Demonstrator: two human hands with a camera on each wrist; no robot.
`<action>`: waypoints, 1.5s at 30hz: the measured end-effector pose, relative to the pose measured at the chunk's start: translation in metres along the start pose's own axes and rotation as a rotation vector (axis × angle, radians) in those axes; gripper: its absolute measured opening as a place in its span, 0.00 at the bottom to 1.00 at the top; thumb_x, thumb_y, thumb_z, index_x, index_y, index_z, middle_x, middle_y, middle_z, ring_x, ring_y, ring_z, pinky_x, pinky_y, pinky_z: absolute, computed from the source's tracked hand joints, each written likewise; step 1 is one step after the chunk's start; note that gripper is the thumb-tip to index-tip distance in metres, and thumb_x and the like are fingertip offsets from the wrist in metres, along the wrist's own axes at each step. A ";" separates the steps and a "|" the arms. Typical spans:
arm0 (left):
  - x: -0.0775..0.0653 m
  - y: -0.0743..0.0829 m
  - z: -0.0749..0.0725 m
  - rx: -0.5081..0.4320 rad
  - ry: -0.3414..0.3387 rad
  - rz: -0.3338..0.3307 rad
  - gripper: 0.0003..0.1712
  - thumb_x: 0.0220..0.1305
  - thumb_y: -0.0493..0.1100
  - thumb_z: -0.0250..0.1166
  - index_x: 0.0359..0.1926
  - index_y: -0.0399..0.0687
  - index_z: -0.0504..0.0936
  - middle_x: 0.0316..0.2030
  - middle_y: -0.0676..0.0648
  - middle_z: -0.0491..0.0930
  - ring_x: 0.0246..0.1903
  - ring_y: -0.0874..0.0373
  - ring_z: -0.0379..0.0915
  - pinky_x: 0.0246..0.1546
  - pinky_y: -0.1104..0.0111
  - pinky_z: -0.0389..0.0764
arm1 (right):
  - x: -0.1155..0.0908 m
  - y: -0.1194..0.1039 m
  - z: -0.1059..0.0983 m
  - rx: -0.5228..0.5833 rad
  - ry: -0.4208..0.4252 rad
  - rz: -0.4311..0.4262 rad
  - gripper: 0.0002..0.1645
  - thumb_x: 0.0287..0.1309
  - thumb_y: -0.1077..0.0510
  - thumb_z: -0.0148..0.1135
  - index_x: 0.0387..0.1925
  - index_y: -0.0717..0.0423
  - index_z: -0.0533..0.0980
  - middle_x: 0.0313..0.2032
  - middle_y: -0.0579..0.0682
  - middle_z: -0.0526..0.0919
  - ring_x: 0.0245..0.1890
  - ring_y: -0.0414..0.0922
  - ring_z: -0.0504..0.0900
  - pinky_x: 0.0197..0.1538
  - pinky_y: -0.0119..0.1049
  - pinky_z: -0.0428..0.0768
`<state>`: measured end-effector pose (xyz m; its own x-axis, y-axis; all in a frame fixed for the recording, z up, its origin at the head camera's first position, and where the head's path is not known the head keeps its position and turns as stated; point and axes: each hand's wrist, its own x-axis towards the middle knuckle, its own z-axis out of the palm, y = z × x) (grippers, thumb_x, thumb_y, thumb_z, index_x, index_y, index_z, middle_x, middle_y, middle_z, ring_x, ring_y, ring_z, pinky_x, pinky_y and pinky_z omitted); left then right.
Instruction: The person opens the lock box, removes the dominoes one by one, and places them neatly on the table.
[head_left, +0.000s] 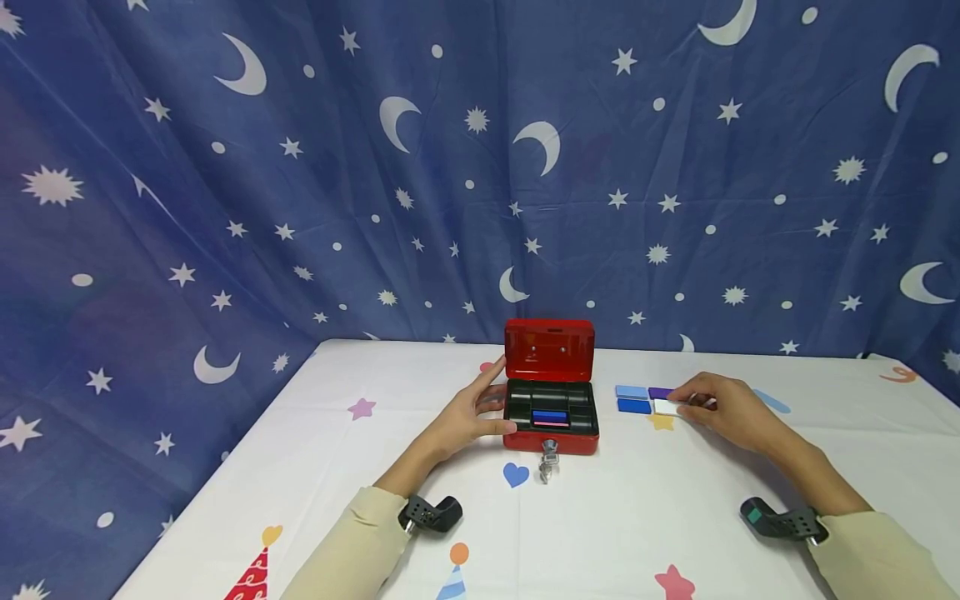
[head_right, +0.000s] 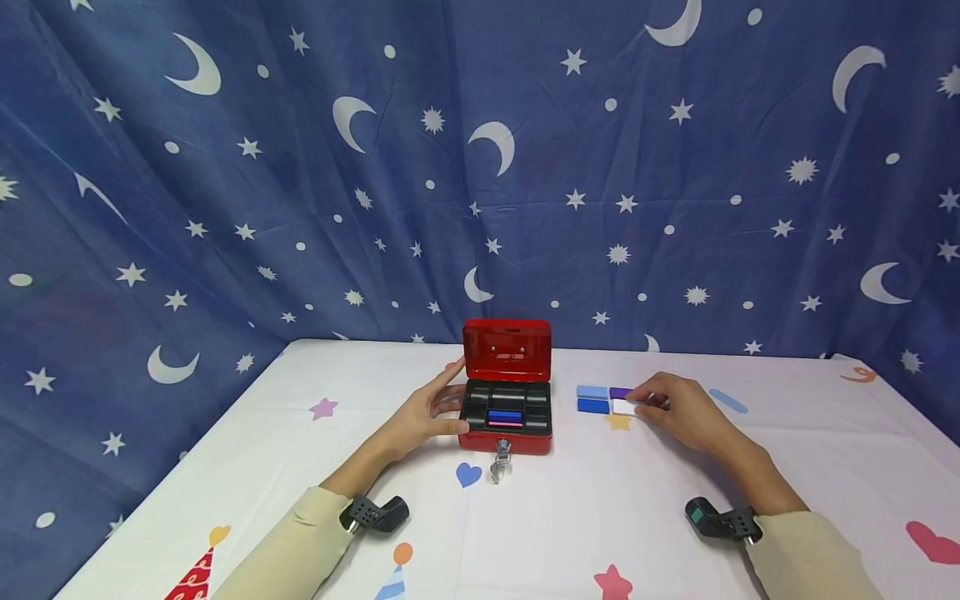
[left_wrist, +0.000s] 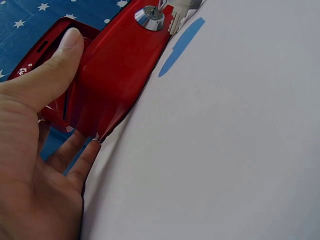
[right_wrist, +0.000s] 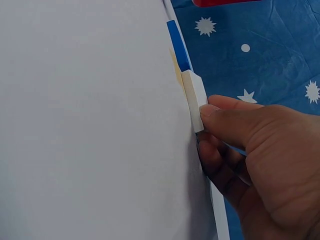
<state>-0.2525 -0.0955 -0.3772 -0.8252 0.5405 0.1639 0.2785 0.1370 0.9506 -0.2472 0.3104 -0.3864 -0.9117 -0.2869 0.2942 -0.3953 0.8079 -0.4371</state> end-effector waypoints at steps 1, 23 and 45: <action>0.000 0.000 0.000 0.002 0.001 -0.001 0.55 0.54 0.34 0.70 0.76 0.56 0.47 0.67 0.35 0.61 0.61 0.38 0.63 0.60 0.49 0.67 | 0.000 0.000 0.000 -0.004 0.003 -0.001 0.12 0.53 0.66 0.67 0.41 0.56 0.83 0.36 0.47 0.80 0.33 0.43 0.75 0.34 0.31 0.78; 0.000 0.002 0.000 0.005 0.006 -0.007 0.55 0.54 0.34 0.70 0.76 0.57 0.47 0.67 0.35 0.61 0.61 0.38 0.63 0.60 0.49 0.67 | 0.001 0.001 0.000 -0.008 0.004 0.001 0.12 0.52 0.65 0.68 0.41 0.56 0.84 0.36 0.48 0.81 0.34 0.44 0.76 0.36 0.34 0.78; 0.000 0.002 0.000 -0.017 -0.016 0.008 0.55 0.54 0.33 0.70 0.76 0.54 0.46 0.67 0.34 0.60 0.61 0.38 0.62 0.60 0.49 0.66 | 0.000 0.000 0.000 0.014 -0.005 0.032 0.13 0.53 0.65 0.68 0.43 0.57 0.83 0.39 0.51 0.82 0.35 0.45 0.78 0.37 0.35 0.79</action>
<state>-0.2519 -0.0957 -0.3752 -0.8152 0.5546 0.1671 0.2762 0.1186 0.9537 -0.2472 0.3102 -0.3867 -0.9244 -0.2638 0.2755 -0.3675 0.8095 -0.4579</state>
